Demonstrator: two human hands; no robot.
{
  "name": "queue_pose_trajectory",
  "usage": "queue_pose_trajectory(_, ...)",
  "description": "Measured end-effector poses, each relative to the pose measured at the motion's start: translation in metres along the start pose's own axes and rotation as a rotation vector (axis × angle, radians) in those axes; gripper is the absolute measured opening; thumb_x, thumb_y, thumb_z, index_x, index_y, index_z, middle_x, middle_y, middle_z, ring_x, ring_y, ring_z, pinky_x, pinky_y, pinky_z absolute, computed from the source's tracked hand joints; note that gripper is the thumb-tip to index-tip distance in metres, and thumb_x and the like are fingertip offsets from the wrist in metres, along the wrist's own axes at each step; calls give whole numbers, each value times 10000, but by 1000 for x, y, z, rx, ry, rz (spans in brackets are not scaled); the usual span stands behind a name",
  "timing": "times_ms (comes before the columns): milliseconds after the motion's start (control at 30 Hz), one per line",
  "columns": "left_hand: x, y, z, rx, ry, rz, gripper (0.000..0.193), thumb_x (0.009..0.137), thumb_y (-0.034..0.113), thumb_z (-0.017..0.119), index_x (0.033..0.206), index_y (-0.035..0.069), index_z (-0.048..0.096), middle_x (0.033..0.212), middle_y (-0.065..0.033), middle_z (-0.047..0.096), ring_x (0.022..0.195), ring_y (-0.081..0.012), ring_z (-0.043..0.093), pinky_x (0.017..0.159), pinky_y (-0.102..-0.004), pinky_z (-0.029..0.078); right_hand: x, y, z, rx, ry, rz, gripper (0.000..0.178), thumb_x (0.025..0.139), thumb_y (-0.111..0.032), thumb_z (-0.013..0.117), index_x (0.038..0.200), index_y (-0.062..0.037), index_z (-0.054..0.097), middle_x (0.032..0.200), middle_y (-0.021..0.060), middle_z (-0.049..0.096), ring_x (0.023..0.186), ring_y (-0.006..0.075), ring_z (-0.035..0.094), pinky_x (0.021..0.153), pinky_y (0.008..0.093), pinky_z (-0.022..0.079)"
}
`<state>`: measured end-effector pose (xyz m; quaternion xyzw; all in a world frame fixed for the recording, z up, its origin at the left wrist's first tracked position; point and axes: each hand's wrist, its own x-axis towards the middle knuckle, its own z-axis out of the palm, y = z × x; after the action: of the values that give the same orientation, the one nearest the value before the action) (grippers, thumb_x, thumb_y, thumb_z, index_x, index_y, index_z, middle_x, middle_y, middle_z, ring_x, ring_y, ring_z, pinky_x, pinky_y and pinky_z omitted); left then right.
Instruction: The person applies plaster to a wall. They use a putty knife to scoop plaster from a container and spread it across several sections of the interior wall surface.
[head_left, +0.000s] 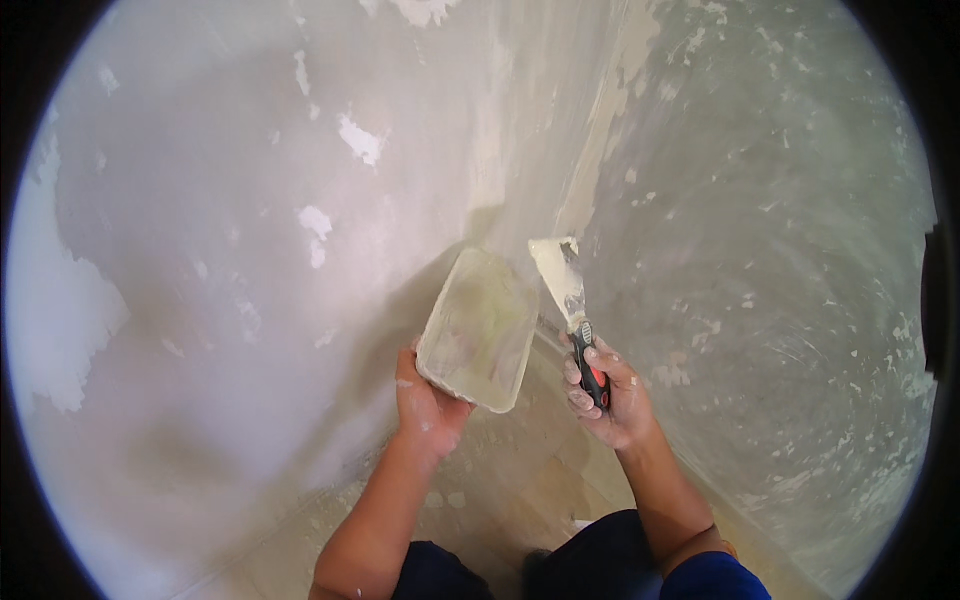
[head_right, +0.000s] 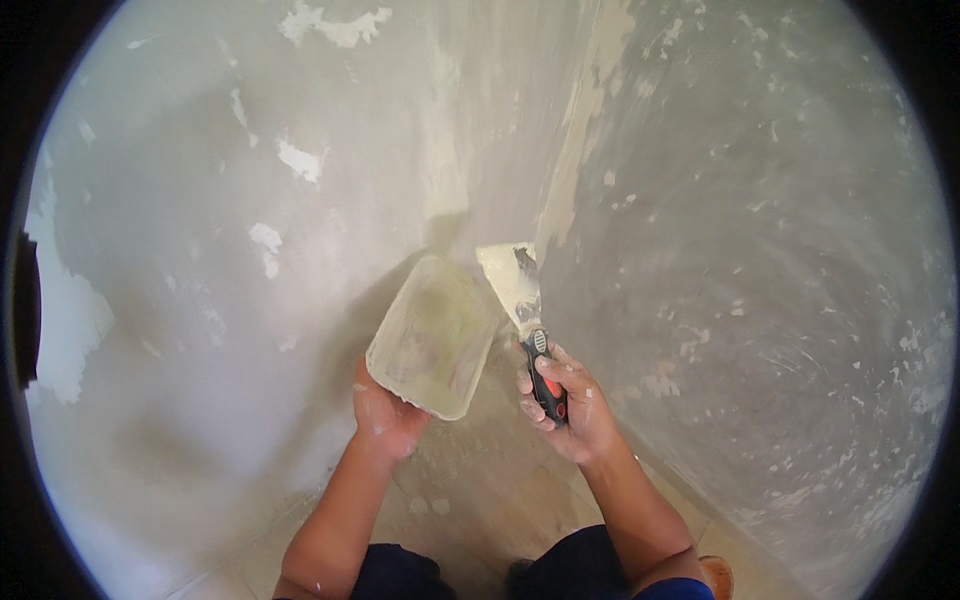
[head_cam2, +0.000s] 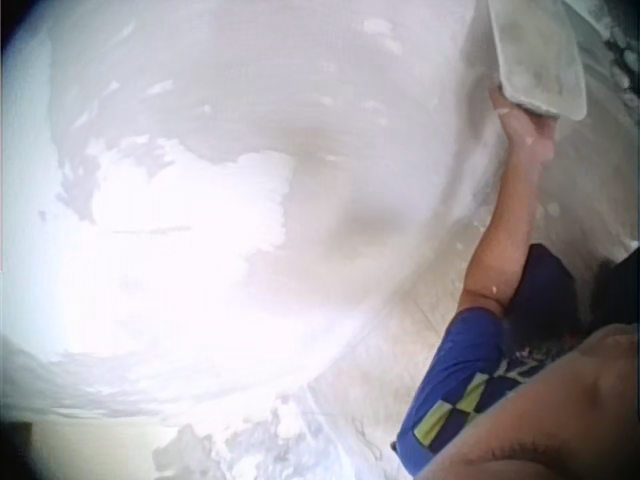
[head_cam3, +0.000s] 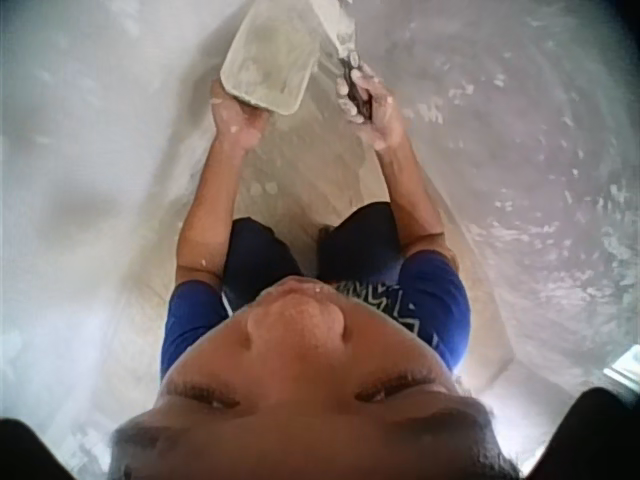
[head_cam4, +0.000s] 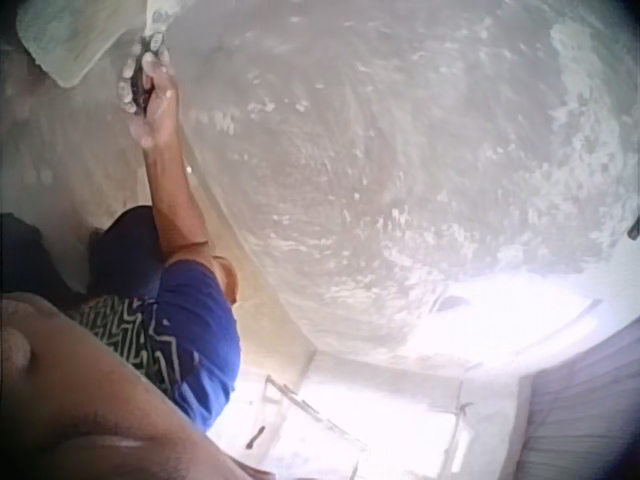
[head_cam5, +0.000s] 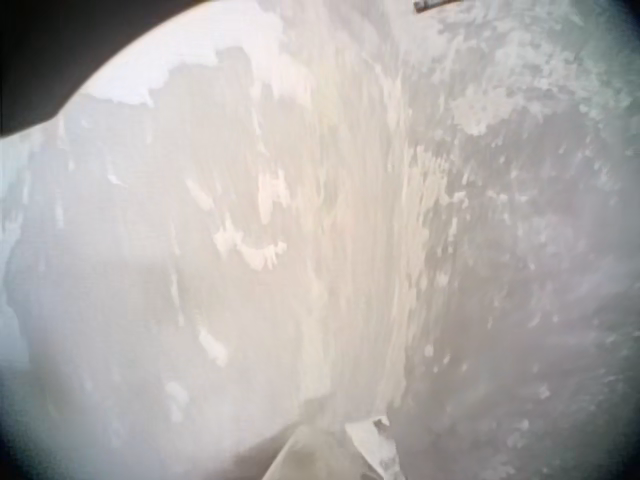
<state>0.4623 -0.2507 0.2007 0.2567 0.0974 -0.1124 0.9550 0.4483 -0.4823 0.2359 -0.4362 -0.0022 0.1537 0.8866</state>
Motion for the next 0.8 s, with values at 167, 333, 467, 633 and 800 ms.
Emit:
queue_pose_trajectory(167, 6, -9, -9, -115, -15, -38, 547, 997, 507, 390, 1360, 134, 560, 1386, -59, 584, 1259, -249, 572, 1036, -467, 479, 27, -27, 39, 26, -95, -137, 388, 1058, -426, 495, 1291, -125, 566, 771, 29, 592, 491, 114, 491, 387, 246, 362)
queue_pose_trajectory(333, 13, -18, 2, -189, -24, -74, 540, 993, 506, 427, 1358, 130, 561, 1381, -51, 586, 1264, -251, 563, 1056, -445, 463, 79, -60, 76, -178, 68, -496, 336, 1049, -400, 534, 1155, -94, 625, 770, 17, 597, 570, 109, 513, 491, 254, 388)
queue_pose_trajectory(467, 6, -15, 9, -214, -12, -55, 543, 992, 500, 436, 1356, 117, 562, 1378, -51, 586, 1272, -251, 557, 1074, -444, 452, 98, -65, 80, -332, 178, -738, 298, 1039, -310, 580, 1151, -47, 667, 790, 16, 608, 628, 91, 509, 557, 256, 382)
queue_pose_trajectory(633, 5, -12, 3, -254, 35, 22, 525, 992, 486, 431, 1326, 113, 590, 1350, -60, 607, 1231, -259, 586, 1029, -447, 480, 109, -47, 73, -494, 230, -906, 306, 1006, -164, 578, 1276, -38, 648, 848, 22, 618, 657, 67, 469, 596, 233, 404)
queue_pose_trajectory(800, 5, -4, -13, -203, -50, 78, 551, 992, 486, 430, 1348, 96, 588, 1310, -80, 638, 1202, -290, 615, 1033, -470, 507, 133, -32, 53, -757, 271, -1149, 407, 975, -20, 551, 1374, 0, 629, 970, 23, 631, 796, 102, 512, 760, 254, 460)
